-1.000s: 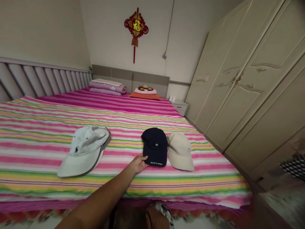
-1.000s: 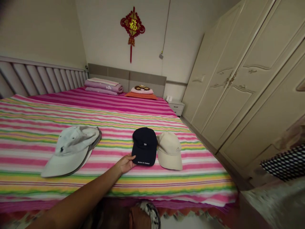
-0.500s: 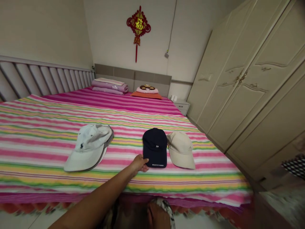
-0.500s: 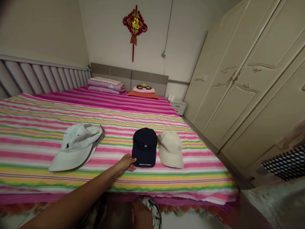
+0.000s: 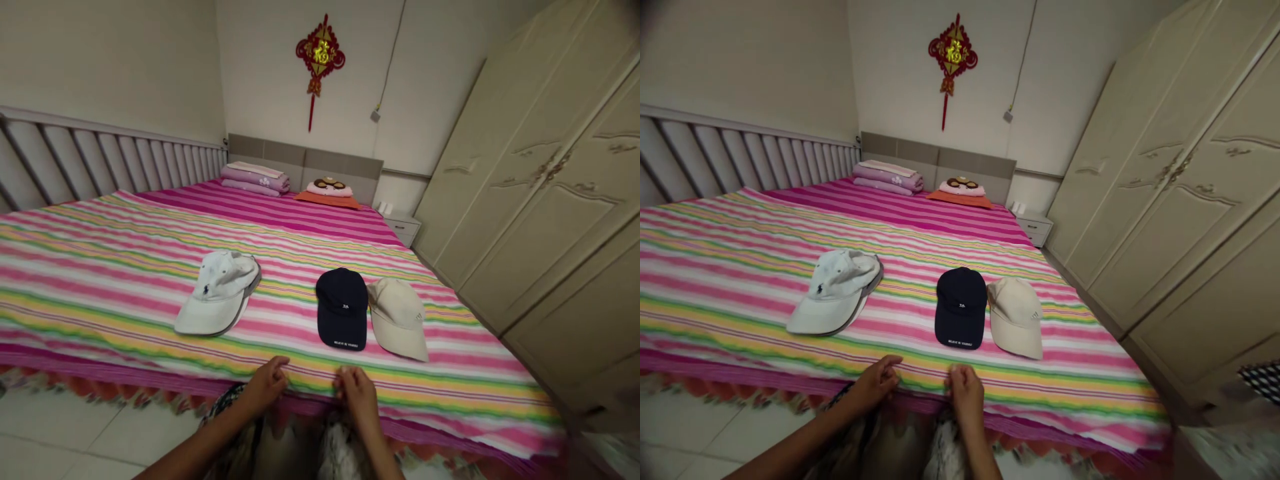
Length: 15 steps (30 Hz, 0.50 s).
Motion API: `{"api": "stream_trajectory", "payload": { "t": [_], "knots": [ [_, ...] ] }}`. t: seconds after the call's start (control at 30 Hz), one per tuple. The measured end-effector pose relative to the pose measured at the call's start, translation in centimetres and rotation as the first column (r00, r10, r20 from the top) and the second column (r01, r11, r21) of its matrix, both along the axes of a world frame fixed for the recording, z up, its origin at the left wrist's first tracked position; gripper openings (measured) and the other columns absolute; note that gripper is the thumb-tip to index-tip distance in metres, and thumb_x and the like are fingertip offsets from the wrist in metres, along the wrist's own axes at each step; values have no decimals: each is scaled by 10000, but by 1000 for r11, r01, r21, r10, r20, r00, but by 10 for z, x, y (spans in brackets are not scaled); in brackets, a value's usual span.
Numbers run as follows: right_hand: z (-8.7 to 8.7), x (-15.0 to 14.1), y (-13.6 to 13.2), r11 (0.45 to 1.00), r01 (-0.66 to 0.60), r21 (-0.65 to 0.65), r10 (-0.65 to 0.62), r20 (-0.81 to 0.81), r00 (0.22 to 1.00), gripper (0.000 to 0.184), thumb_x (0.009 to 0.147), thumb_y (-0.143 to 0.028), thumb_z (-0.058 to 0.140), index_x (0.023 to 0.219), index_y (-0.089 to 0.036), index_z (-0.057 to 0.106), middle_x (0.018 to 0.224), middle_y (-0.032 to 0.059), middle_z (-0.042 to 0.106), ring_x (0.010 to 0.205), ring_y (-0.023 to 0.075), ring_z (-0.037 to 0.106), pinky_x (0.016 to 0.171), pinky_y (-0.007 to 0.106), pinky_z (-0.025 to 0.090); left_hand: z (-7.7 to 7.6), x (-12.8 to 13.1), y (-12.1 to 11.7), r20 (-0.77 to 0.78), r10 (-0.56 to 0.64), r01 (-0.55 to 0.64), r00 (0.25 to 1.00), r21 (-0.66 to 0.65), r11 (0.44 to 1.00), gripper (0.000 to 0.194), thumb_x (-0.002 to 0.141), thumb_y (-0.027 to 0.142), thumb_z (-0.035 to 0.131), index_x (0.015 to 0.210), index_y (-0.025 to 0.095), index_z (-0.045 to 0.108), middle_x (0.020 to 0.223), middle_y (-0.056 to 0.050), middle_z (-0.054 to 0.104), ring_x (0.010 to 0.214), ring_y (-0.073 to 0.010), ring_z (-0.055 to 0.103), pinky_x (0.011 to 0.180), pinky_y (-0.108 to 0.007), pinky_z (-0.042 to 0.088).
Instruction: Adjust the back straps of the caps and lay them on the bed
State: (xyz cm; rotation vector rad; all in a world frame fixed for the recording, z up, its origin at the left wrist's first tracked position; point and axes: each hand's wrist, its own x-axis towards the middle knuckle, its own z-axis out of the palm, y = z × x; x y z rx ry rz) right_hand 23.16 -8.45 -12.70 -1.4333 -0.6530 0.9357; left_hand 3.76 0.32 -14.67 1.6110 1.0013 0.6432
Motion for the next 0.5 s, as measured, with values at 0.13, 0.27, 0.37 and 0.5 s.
{"api": "stream_trajectory", "payload": {
  "t": [0.13,0.27,0.37,0.5],
  "knots": [
    [14,13,35,999,9,-39,-20,-287,958,285,729,-429,582,661,-164,501,556,17,621,378,80,498,356,177,369,-22,-32,-13,-85,29,-28,996,4,1000,373,650,282,449,992,137,488,585,44,458,514,-120,477,535,-254,383],
    [13,17,50,998,42,-36,-54,-473,879,239,774,-276,581,590,-150,494,500,8,604,345,54,493,337,144,392,-38,-50,-19,-74,51,-54,996,-41,998,349,638,288,436,952,147,495,595,38,447,520,-125,474,531,-258,384],
    [12,18,53,997,75,-7,-67,-540,839,209,792,-213,567,603,-139,520,481,0,601,352,49,509,336,124,407,-44,-55,-21,-28,73,-75,997,-90,993,325,635,303,446,925,164,493,625,31,463,539,-130,494,533,-258,391],
    [10,21,53,993,116,17,-86,-567,820,201,786,-200,580,602,-139,528,468,-6,602,372,55,534,354,124,437,-44,-56,-23,-18,79,-81,997,-93,992,290,635,306,458,887,172,505,615,31,467,534,-132,500,540,-263,396]
  ]
}}
